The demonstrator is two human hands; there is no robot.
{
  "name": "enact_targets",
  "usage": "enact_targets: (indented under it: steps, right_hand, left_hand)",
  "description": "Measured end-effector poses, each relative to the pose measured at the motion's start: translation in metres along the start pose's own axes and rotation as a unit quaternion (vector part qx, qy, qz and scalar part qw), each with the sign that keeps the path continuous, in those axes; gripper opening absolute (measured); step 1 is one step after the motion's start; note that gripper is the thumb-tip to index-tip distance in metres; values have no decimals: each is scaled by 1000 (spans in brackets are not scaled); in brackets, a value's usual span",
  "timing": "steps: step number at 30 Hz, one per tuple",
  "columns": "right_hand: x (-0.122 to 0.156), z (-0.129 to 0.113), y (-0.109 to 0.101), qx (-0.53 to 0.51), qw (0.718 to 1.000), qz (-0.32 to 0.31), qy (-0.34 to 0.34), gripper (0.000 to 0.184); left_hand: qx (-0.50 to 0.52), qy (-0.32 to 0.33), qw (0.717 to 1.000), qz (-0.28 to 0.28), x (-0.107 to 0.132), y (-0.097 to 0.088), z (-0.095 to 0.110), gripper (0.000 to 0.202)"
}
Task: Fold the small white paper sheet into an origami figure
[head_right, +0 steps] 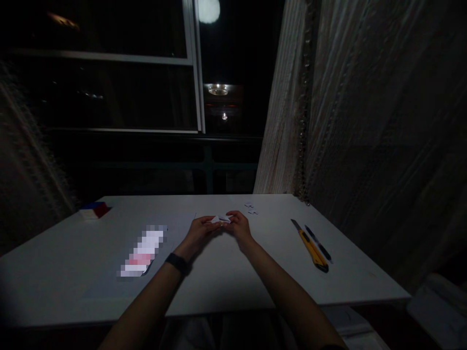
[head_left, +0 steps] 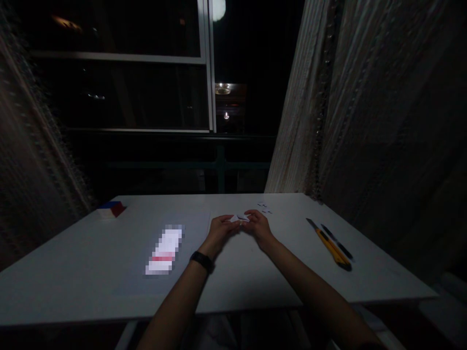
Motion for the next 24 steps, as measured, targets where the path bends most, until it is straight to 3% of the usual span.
enact_targets:
  steps: [5,15,24]
  right_hand:
    - [5,-2,3,-57,998,1,6,44]
    - [0,2,3,48,998,-30,18,40]
    - [-2,3,-3,22,1000,7,18,39]
  left_hand:
    - [26,-6,1000,6,5,-1,4,35]
    - [-38,11,998,53,7,-9,11,23]
    - [9,4,999,52,5,-5,5,32]
Point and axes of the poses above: each hand's wrist, its own x-axis away from the middle knuckle, its own y-axis out of the palm, z = x × y, the point moved 7 cm from there along -x, towards the middle knuckle, and after that the axes turned 5 degrees about z, right-handed, at the moved point
